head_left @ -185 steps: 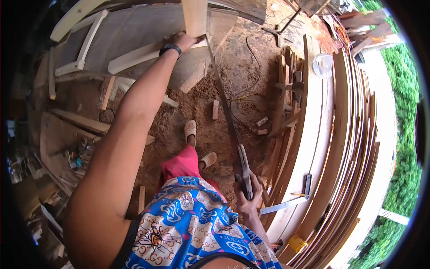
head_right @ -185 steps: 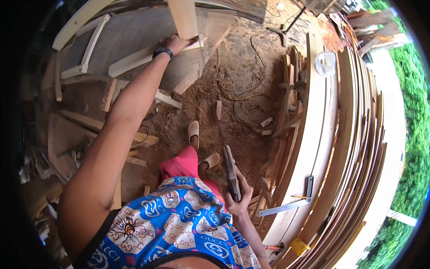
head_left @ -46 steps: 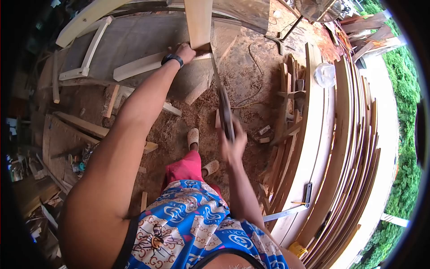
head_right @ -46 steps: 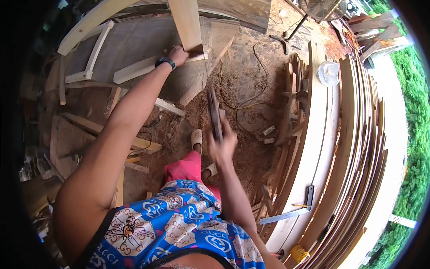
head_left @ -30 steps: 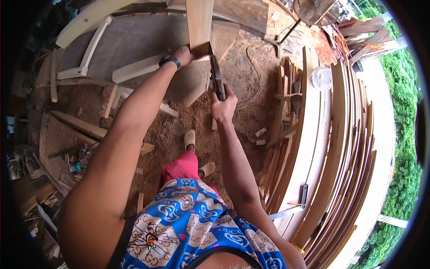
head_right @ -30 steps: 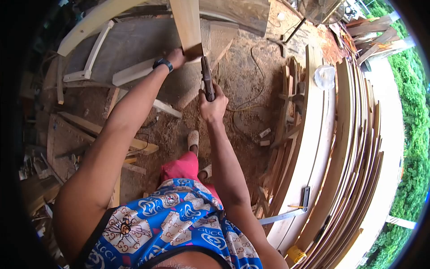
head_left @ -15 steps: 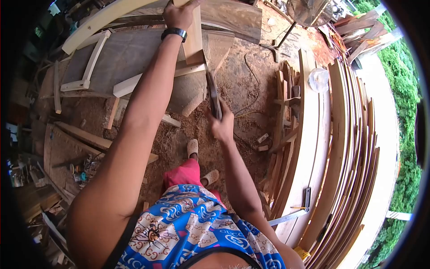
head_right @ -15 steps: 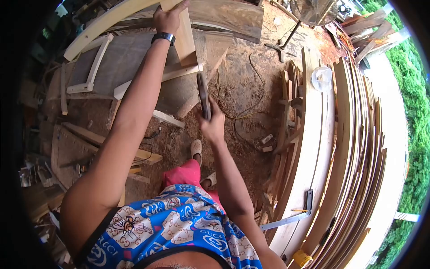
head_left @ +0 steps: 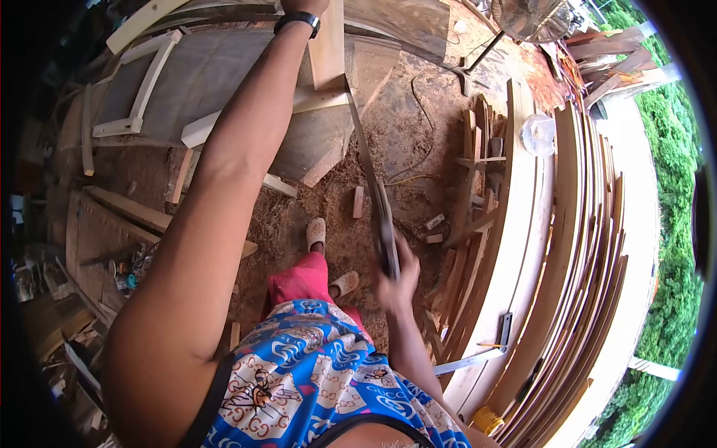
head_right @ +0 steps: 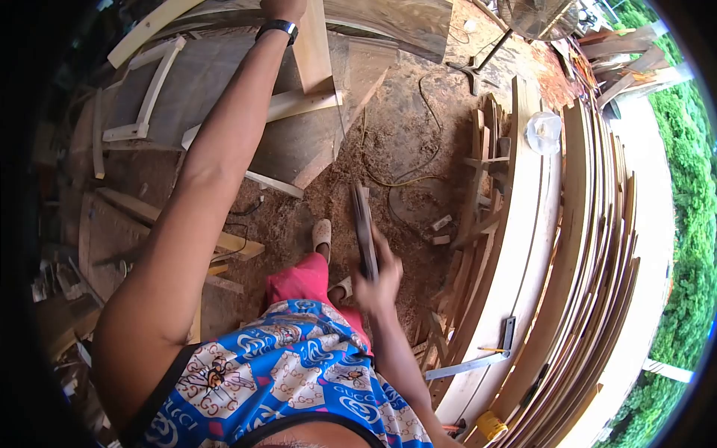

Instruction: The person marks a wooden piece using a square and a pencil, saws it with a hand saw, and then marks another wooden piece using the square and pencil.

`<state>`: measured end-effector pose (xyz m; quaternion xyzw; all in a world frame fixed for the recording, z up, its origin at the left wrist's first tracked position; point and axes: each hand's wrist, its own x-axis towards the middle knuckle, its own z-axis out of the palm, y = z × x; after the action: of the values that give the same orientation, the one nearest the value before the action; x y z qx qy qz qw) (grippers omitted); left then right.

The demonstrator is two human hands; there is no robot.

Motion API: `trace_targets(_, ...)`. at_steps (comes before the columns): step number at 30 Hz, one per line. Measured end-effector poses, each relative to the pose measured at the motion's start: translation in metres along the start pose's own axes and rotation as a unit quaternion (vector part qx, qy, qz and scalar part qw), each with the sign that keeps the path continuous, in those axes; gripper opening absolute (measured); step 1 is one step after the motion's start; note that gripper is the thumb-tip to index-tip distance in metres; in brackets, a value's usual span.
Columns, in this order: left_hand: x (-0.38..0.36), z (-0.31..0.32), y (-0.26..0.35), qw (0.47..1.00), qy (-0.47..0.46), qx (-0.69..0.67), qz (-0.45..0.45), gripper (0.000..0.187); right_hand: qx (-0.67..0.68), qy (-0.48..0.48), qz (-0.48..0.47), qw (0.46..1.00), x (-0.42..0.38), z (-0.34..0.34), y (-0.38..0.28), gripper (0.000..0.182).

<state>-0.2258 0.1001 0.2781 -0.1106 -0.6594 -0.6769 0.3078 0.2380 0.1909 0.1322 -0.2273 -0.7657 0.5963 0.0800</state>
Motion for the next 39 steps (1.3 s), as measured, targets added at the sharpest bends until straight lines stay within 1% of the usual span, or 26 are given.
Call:
trace_targets(1,-0.001,-0.002,0.001,1.0,-0.002,0.014,0.001,0.047,-0.029,0.019,-0.074,0.997,0.043,0.021,0.003,0.044)
trace_targets(3,-0.002,-0.004,-0.003,1.0,-0.014,0.0,0.01,0.047,-0.051,0.022,-0.116,0.992,0.117,0.057,-0.002,0.035)
trace_targets(4,-0.002,-0.005,-0.005,0.999,-0.027,-0.018,0.018,0.047,-0.051,0.021,-0.114,0.992,0.121,0.057,-0.009,0.035)
trace_targets(5,-0.002,-0.006,-0.006,0.999,-0.028,-0.018,0.018,0.047,-0.032,0.002,-0.076,0.997,0.12,0.055,-0.024,0.033)
trace_targets(6,-0.003,-0.006,-0.007,0.999,-0.028,0.004,0.029,0.047,-0.014,-0.013,-0.037,0.999,0.117,0.052,-0.031,0.032)
trace_targets(9,-0.003,0.0,-0.007,0.998,-0.034,0.003,0.057,0.048,0.061,0.008,-0.094,0.994,0.042,0.031,0.01,0.041)
trace_targets(10,-0.007,0.003,-0.01,0.997,-0.044,-0.012,0.066,0.049,0.052,0.001,-0.106,0.993,0.016,0.024,0.016,0.045)
trace_targets(11,-0.012,0.007,-0.017,0.997,-0.044,-0.013,0.064,0.049,0.068,-0.001,-0.047,0.997,-0.007,0.022,0.016,0.045)
trace_targets(13,-0.018,0.021,-0.021,0.98,-0.022,0.196,0.034,0.051,0.043,0.014,-0.045,0.998,-0.034,0.021,-0.005,0.049)
trace_targets(14,-0.021,0.023,-0.02,0.996,-0.014,0.079,0.047,0.05,0.057,0.008,-0.018,0.998,-0.036,0.022,-0.013,0.05)
trace_targets(16,-0.016,0.02,-0.024,0.994,-0.003,0.103,0.047,0.05,0.072,0.007,0.003,0.997,-0.029,0.024,-0.012,0.052)
trace_targets(18,-0.006,0.009,-0.029,0.988,0.002,0.143,0.056,0.047,0.027,0.012,-0.096,0.995,-0.02,0.026,0.007,0.067)
trace_targets(20,-0.004,0.002,-0.019,0.996,-0.033,0.057,0.063,0.041,0.014,0.007,-0.075,0.997,-0.011,0.028,0.005,0.068)
trace_targets(21,0.004,0.002,-0.029,0.993,-0.022,0.078,0.084,0.04,-0.001,-0.007,-0.053,0.999,-0.006,0.031,0.005,0.069)
trace_targets(22,0.004,0.003,-0.022,0.996,-0.018,0.06,0.07,0.041,0.041,0.005,-0.09,0.995,0.004,0.04,0.013,0.069)
trace_targets(23,-0.001,0.001,-0.007,0.99,-0.017,0.104,0.095,0.043,0.051,0.019,-0.084,0.995,0.011,0.042,0.017,0.069)
trace_targets(24,0.006,0.0,-0.015,0.987,-0.033,0.092,0.127,0.044,0.056,0.01,-0.098,0.994,0.018,0.043,0.02,0.069)
trace_targets(25,0.003,-0.001,-0.003,0.98,-0.027,0.177,0.083,0.044,0.059,-0.002,-0.114,0.992,0.025,0.042,0.021,0.069)
trace_targets(27,0.007,0.002,-0.01,0.991,-0.042,0.088,0.096,0.038,0.065,-0.016,-0.079,0.995,0.036,0.043,0.023,0.069)
trace_targets(28,0.005,0.006,-0.014,0.99,-0.043,0.09,0.095,0.038,0.062,-0.006,-0.083,0.995,0.044,0.045,0.028,0.067)
trace_targets(30,0.0,0.01,-0.022,0.988,-0.049,0.009,0.144,0.035,0.05,0.006,-0.09,0.995,0.054,0.044,0.027,0.065)
trace_targets(31,-0.001,0.005,-0.027,0.989,-0.044,0.013,0.143,0.035,0.049,0.0,-0.091,0.995,0.054,0.045,0.033,0.065)
trace_targets(33,-0.009,-0.004,-0.042,0.997,-0.034,0.071,-0.008,0.051,0.043,-0.01,-0.101,0.994,0.057,0.047,0.051,0.072)
trace_targets(34,-0.017,-0.006,-0.048,0.999,-0.029,0.027,-0.008,0.053,0.045,-0.029,-0.072,0.996,0.056,0.046,0.052,0.071)
trace_targets(36,-0.031,-0.006,-0.077,0.999,-0.005,-0.038,-0.005,0.054,0.044,-0.024,-0.093,0.994,0.058,0.052,0.065,0.07)
trace_targets(39,-0.039,0.0,-0.079,0.996,0.011,-0.044,0.075,0.051,0.04,-0.017,-0.127,0.991,0.05,0.048,0.051,0.069)
